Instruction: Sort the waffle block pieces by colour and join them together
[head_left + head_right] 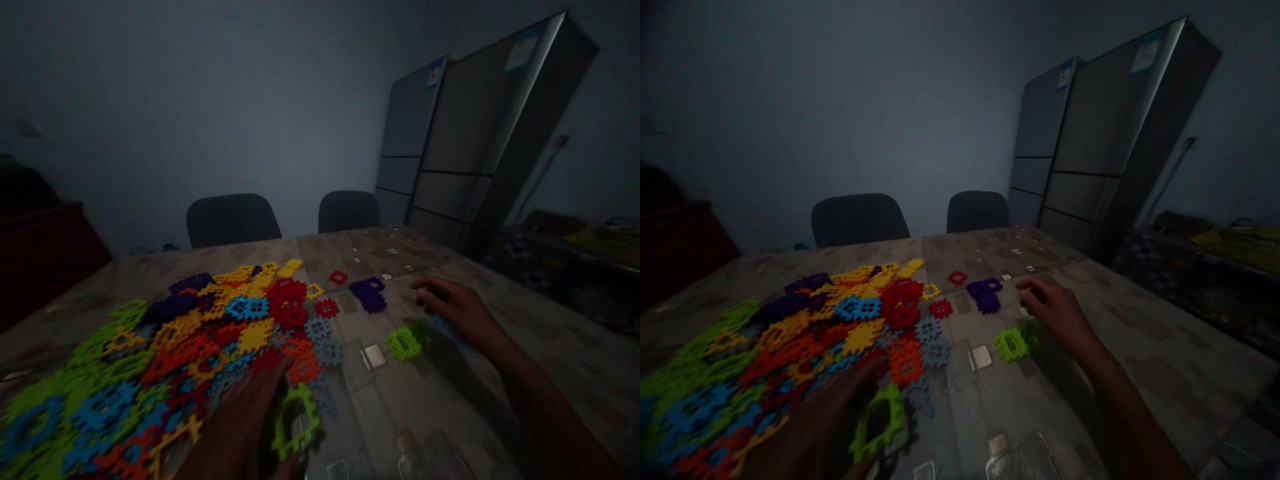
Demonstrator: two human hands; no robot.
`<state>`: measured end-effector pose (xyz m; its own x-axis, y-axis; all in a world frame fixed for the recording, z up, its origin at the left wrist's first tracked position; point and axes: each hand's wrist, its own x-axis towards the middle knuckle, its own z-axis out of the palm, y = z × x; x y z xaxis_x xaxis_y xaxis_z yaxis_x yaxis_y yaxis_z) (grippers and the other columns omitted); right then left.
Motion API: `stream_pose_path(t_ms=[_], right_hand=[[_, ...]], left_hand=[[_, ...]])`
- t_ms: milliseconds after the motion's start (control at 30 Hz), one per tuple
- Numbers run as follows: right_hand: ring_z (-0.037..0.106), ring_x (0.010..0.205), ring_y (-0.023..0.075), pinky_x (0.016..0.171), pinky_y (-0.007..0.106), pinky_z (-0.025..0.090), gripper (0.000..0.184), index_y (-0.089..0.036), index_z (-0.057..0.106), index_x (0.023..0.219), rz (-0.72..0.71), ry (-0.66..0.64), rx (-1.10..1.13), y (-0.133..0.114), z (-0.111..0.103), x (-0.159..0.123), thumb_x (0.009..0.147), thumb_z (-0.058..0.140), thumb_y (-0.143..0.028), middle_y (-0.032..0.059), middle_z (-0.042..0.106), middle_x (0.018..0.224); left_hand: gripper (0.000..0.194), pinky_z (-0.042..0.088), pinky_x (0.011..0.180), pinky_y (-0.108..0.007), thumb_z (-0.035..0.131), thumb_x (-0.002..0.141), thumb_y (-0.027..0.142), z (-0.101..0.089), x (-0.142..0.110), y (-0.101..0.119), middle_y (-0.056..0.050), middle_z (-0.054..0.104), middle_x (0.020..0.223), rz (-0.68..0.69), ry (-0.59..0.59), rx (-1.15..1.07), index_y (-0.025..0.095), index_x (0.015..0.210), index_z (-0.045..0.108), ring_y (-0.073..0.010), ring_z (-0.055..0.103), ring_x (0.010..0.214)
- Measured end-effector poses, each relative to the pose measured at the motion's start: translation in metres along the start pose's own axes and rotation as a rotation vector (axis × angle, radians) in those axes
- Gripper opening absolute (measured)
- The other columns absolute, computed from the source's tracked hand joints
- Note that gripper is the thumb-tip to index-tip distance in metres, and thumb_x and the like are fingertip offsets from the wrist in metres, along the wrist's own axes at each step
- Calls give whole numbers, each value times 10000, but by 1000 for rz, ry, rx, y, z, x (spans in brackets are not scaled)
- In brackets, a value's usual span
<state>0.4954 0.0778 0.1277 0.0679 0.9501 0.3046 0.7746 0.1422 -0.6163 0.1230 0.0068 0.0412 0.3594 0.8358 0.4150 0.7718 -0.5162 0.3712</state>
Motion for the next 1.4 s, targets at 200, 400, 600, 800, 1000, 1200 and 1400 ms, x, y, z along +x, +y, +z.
stream_pose_path(t_ms=[200,400,600,800,1000,1200,1400], right_hand=[[684,601,229,636,325,498,372,-173,728,1000,119,27,-129,48,5,-3,852,444,-361,65,744,707],[691,685,222,640,304,471,434,-169,733,1009,65,-68,-85,52,13,-10,913,376,-395,94,759,839],[713,873,258,751,325,463,361,-160,708,1102,175,-202,-305,57,14,-12,971,407,-310,135,773,969],[691,1065,308,865,356,463,409,-130,623,1330,255,-265,-363,56,25,-10,983,454,-266,186,751,1148],[688,1089,308,868,349,462,417,-114,605,1349,286,-291,-379,58,33,-5,1003,431,-267,201,738,1188],[704,985,247,795,290,437,320,-117,692,1149,265,-339,-377,59,39,1,993,441,-239,168,757,1117],[687,968,233,782,278,406,282,-127,696,1108,239,-362,-377,57,43,0,978,471,-236,157,753,1085]], left_hand=[[842,440,1096,-546,679,727,204,51,118,79,-176,576,1379,105,-213,-170,166,1505,359,-351,534,1271],[867,378,1132,-504,728,732,238,102,167,113,-202,575,1369,127,-369,-167,67,1505,375,-353,504,1288],[871,335,1151,-514,690,753,264,122,165,113,-214,514,1437,115,-420,-147,64,1530,351,-369,461,1328],[893,291,1177,-503,715,768,360,121,156,112,-186,468,1497,101,-448,-141,107,1543,349,-356,404,1378],[893,331,1146,-485,737,770,316,129,153,113,-160,509,1475,103,-458,-145,133,1550,344,-341,446,1341],[809,365,1101,-474,674,803,254,133,152,116,-154,546,1421,88,-424,-129,135,1540,362,-330,473,1300],[761,374,1084,-459,647,827,244,130,149,115,-148,553,1417,81,-422,-108,138,1530,374,-320,486,1279]])
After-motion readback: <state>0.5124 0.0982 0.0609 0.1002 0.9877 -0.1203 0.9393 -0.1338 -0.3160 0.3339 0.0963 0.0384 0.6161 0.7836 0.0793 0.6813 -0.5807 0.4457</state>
